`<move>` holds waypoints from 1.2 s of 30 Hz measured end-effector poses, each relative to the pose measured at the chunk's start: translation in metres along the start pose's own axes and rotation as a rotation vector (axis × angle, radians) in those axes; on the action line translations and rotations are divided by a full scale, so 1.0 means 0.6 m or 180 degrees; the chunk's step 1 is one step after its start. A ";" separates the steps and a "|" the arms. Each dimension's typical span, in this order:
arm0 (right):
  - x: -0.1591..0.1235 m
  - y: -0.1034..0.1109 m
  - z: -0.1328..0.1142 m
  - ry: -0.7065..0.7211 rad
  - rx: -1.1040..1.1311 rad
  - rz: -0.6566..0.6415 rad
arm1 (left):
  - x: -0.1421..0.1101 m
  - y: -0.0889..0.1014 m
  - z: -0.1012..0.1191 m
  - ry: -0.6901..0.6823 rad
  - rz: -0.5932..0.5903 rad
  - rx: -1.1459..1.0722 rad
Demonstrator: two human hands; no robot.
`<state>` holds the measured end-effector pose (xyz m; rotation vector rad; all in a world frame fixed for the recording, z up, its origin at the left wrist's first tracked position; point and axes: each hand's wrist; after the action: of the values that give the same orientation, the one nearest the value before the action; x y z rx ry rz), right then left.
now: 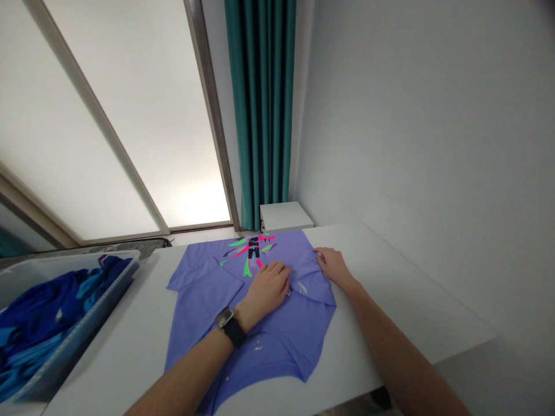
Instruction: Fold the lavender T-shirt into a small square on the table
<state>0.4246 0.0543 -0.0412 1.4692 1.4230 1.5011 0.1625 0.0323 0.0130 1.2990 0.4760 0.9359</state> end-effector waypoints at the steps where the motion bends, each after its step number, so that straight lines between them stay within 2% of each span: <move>1: 0.000 0.001 -0.001 0.0006 -0.0001 0.0003 | -0.012 0.006 0.004 -0.0193 -0.0062 -0.0048; 5: 0.000 0.005 -0.005 0.0046 -0.0020 0.0020 | -0.052 0.008 0.014 -0.0826 -0.0299 -0.0087; 9: 0.000 0.015 -0.012 0.0182 0.0018 0.0316 | -0.068 -0.012 0.006 -0.0864 -0.0356 -0.0097; 11: 0.002 0.019 -0.023 0.0436 0.0113 0.0582 | -0.069 -0.022 0.001 -0.0840 -0.0296 -0.0125; 13: 0.004 0.020 -0.040 0.0815 0.0217 0.0641 | -0.070 -0.027 -0.003 -0.0851 -0.0224 -0.0145; 16: 0.008 0.014 -0.072 0.1367 0.0279 0.0345 | -0.071 -0.030 -0.003 -0.0869 -0.0155 -0.0159; 19: 0.012 0.007 -0.097 0.1629 0.0145 -0.0003 | -0.074 -0.028 -0.001 -0.0833 -0.0118 -0.0154; 25: 0.018 0.021 -0.112 0.1497 -0.0124 -0.0465 | -0.076 -0.026 0.002 -0.0806 -0.0155 -0.0085; 31: 0.043 0.041 -0.109 0.1597 0.0128 -0.0465 | -0.075 -0.030 -0.002 -0.0808 -0.0106 -0.0156; 36: 0.065 0.022 -0.120 0.1511 0.0098 -0.0472 | -0.076 -0.030 -0.003 -0.0793 -0.0127 -0.0167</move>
<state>0.3516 0.0677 -0.0038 1.0319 1.7875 1.8135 0.1411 -0.0031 -0.0135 1.3325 0.2806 0.7365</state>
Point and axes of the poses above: each hand's wrist, its own x-axis towards the middle knuckle, its own y-axis out of the back of the hand, z = x × y, and after that the axes turned 14 degrees about y, right-handed
